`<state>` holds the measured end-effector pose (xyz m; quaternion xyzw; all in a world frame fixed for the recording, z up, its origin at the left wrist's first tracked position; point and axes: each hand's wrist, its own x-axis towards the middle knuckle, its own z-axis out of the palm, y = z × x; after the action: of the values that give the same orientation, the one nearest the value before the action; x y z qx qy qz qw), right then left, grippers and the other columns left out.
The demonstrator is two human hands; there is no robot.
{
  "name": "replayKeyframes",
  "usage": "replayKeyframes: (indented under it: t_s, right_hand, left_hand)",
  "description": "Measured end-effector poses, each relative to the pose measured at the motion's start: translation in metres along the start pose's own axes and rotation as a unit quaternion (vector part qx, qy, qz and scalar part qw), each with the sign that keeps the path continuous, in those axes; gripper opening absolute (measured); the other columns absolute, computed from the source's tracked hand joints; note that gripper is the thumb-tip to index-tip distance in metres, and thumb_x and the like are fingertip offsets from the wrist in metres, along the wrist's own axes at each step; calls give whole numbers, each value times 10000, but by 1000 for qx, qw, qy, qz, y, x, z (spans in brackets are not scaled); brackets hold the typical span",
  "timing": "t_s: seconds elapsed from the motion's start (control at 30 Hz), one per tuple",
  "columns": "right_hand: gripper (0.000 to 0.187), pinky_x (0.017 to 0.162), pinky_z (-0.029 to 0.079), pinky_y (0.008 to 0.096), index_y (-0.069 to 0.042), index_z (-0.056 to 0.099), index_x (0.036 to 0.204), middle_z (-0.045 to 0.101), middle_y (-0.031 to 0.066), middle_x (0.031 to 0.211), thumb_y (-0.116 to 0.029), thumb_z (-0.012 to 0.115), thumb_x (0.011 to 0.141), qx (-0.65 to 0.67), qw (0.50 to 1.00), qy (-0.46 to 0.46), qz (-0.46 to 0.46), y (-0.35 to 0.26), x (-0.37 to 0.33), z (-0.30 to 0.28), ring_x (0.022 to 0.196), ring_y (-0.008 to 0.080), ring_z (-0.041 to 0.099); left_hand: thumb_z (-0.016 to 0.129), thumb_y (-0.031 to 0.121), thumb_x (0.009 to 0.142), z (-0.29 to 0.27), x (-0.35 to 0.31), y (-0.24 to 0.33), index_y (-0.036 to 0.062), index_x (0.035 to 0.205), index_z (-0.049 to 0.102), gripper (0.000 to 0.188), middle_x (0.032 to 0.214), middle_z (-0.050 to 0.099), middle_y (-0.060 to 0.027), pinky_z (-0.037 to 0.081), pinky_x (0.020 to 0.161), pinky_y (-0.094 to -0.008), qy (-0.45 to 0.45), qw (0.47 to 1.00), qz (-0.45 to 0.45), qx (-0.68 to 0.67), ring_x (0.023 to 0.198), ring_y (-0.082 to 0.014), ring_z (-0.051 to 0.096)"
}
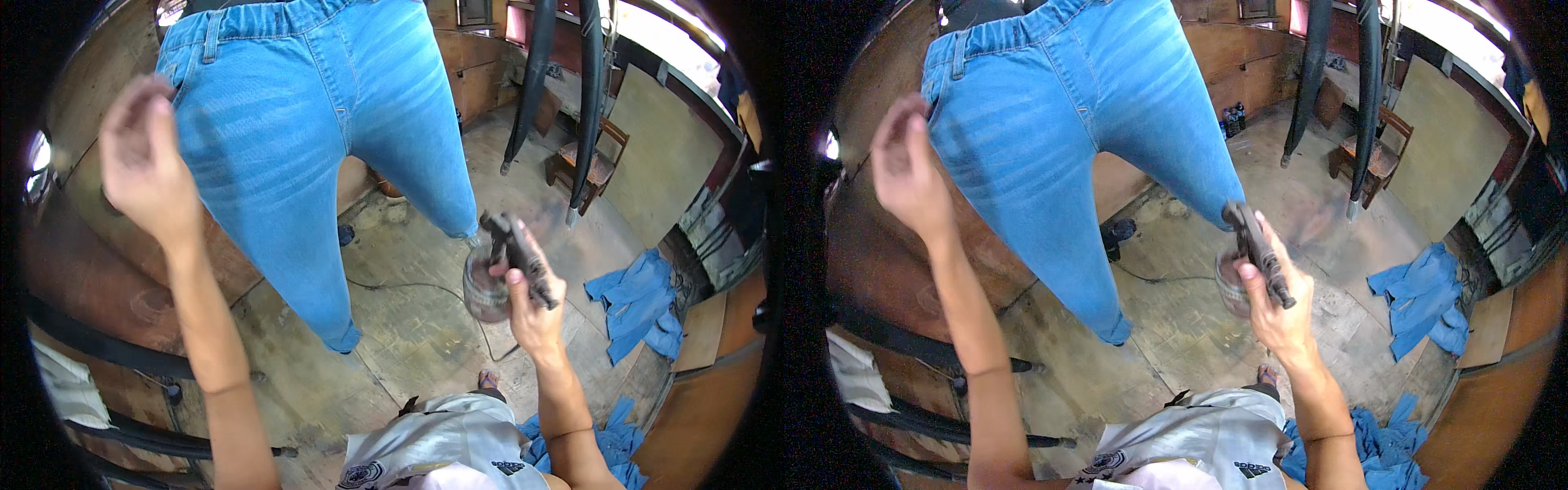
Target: The person secures two hanging black cylindrical forms with black straps, then picks up a pair of light blue jeans from a pile and places them over the forms. The person uses a spray gun to apply a mist to the jeans while they are mounted on the forms.
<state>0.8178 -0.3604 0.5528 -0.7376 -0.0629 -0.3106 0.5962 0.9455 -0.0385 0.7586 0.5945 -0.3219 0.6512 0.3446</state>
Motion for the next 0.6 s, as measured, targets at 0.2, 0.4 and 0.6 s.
replayKeyframes:
  t_s: [0.2, 0.4, 0.6]
  right_hand:
    - [664, 478, 364, 215, 45, 413, 1444, 698, 104, 854, -419, 563, 992, 43, 992, 51, -108, -40, 20, -1, 525, 52, 482]
    - [458, 514, 403, 204, 32, 543, 1360, 669, 26, 773, -238, 592, 994, 2, 1000, -6, 22, 22, 20, 4, 573, 46, 510]
    - [494, 701, 511, 340, -81, 570, 1374, 670, 120, 712, -330, 646, 955, -170, 950, -144, 218, 96, 32, 9, 684, 170, 645]
  left_hand:
    - [651, 614, 845, 16, 113, -99, -37, 1374, 520, 850, 1382, 516, -270, 361, 1119, -412, -128, 975, -129, 124, 1307, -319, 498]
    - [540, 717, 865, 15, 121, -116, 7, 1454, 450, 926, 1534, 396, -183, 219, 1193, -381, -262, 931, -233, 102, 1440, -299, 342]
    - [551, 764, 816, 10, 119, -104, 13, 1459, 445, 994, 1511, 411, -206, 226, 1193, -417, -295, 917, -205, 172, 1427, -328, 354]
